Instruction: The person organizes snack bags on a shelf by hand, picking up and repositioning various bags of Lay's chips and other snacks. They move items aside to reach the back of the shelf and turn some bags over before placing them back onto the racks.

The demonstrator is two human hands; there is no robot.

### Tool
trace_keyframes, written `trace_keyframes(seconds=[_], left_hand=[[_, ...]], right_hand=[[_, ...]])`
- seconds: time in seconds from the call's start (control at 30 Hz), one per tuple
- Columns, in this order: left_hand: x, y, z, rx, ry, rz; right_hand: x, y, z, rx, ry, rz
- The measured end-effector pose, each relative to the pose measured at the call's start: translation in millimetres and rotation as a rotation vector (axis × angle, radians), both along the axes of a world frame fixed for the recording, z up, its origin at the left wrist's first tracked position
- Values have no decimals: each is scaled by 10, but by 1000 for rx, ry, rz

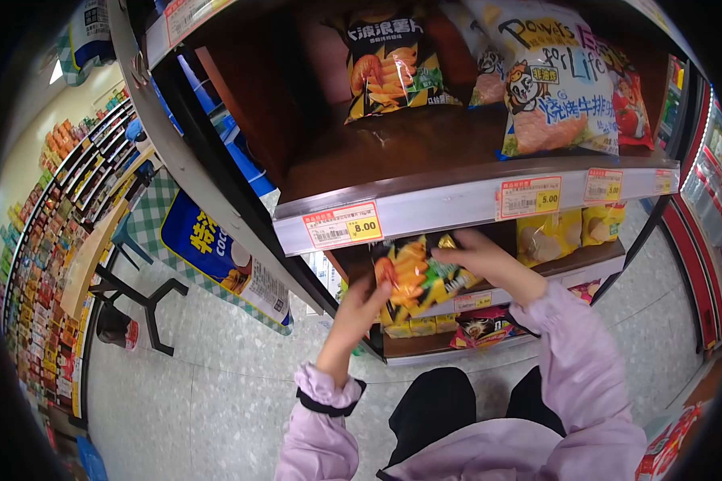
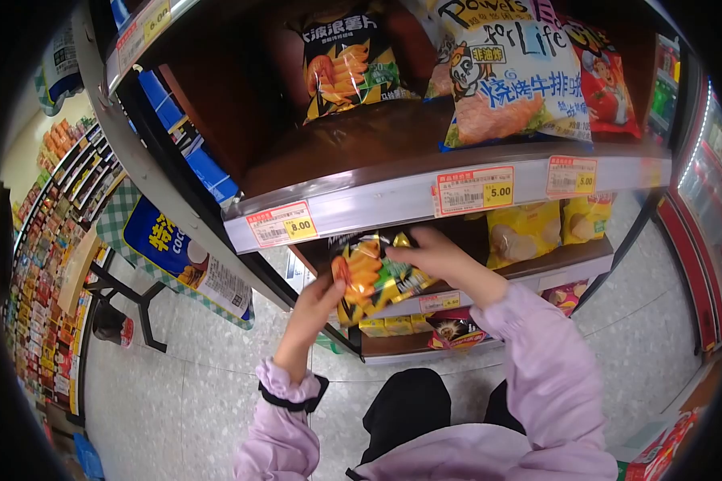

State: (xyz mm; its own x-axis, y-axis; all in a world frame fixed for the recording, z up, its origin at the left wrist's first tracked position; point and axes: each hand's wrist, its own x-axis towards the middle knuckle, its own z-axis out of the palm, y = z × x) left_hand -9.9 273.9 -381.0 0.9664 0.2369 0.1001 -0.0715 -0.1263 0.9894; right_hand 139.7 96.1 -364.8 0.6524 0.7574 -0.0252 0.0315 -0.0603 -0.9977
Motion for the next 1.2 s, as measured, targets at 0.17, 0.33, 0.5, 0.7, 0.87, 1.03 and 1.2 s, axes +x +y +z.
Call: trace_keyframes(seconds=[0.17, 0.33, 0.5, 0.7, 0.87, 1.03, 1.2], left_hand=[[-591, -409, -99, -192, -3, -46], [-1183, -769, -160, -371, 38, -60], [-1647, -751, -28, -342, 95, -17], [-1786, -686, 661, 24, -181, 53], [-1100, -601, 1536, 164, -309, 124], [-409, -427, 2023, 231, -378, 55], [213, -172, 2232, 194, -306, -14]], right_hand=[[-608, -499, 73, -92, 21, 57], [-1076, -851, 123, -79, -24, 248], [-1327, -1038, 453, -145, -270, 532], [-1341, -1113, 1236, -142, -564, 556], [-1011, -868, 1613, 203, -524, 182], [-472, -497, 1976, 231, -485, 62], [-155, -294, 2329, -256, -802, -248]])
